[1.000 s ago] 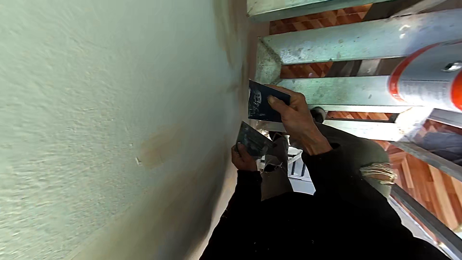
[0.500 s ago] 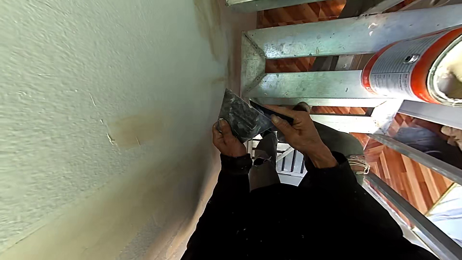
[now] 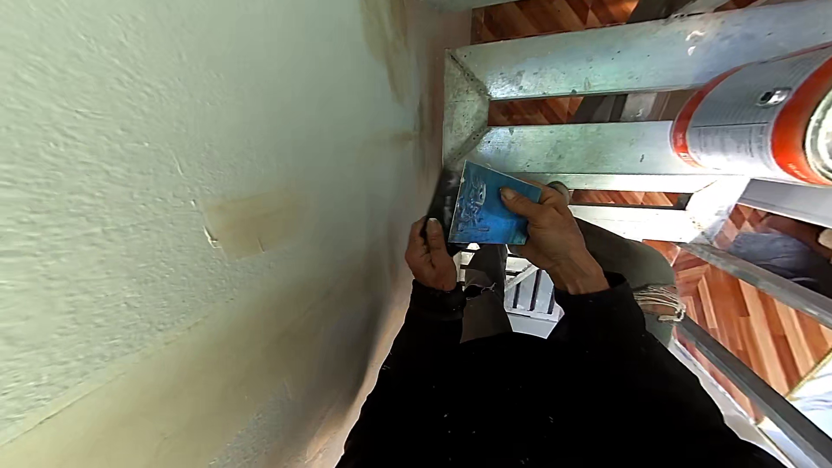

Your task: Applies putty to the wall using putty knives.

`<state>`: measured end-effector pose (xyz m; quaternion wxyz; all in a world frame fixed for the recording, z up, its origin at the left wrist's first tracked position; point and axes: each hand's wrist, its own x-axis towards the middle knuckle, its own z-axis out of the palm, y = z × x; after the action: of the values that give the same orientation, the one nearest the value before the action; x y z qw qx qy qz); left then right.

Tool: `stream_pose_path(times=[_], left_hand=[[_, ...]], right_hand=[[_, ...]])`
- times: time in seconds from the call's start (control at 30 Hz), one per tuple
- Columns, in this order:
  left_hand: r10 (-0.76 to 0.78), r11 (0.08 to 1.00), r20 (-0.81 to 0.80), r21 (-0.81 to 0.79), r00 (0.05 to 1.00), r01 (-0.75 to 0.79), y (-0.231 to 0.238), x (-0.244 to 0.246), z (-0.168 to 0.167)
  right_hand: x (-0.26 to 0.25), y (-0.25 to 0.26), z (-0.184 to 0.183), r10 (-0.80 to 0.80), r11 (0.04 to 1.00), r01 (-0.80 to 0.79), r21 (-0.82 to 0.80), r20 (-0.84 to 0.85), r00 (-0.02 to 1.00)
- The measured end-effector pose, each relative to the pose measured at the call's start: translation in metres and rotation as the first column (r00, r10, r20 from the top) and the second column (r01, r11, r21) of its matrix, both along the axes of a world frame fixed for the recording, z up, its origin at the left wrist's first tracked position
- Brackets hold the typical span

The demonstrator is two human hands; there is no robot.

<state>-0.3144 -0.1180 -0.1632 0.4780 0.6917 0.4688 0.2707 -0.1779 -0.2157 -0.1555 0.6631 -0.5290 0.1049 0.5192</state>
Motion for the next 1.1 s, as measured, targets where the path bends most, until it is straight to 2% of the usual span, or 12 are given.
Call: stream_pose_path(times=[0.03,0.17,0.23,0.3,0.5,0.87,1.1], left_hand=[[-0.003,1.000,-0.037,-0.017,0.999,0.002,-0.002,-0.005,-0.004],[0.160,0.950,-0.289,-0.215,0.944,-0.227,-0.015,-0.037,-0.032],[0.146,0.933,-0.398,-0.249,0.906,-0.260,-0.023,-0.057,-0.052],[0.125,0.928,-0.446,-0.262,0.886,-0.263,-0.031,-0.072,-0.064],[0.099,0.911,-0.434,-0.323,0.895,-0.257,-0.041,-0.083,-0.065],[0.092,0.902,-0.415,-0.350,0.905,-0.252,-0.047,-0.087,-0.063],[0.080,0.903,-0.434,-0.350,0.897,-0.250,-0.048,-0.086,-0.060]], right_hand=[[0.000,0.005,-0.001,-0.003,1.000,0.003,0.015,0.021,1.000],[-0.004,0.041,-0.006,0.033,0.995,-0.057,0.084,0.257,0.966],[-0.007,0.071,-0.018,0.036,0.991,-0.078,0.112,0.340,0.940],[-0.008,0.106,-0.033,0.027,0.993,-0.066,0.097,0.352,0.935],[-0.009,0.146,-0.047,0.123,0.992,-0.126,-0.018,0.386,0.914],[-0.017,0.163,-0.040,0.184,0.983,-0.170,-0.074,0.517,0.836],[-0.024,0.169,-0.023,0.228,0.974,-0.178,-0.143,0.568,0.790]])
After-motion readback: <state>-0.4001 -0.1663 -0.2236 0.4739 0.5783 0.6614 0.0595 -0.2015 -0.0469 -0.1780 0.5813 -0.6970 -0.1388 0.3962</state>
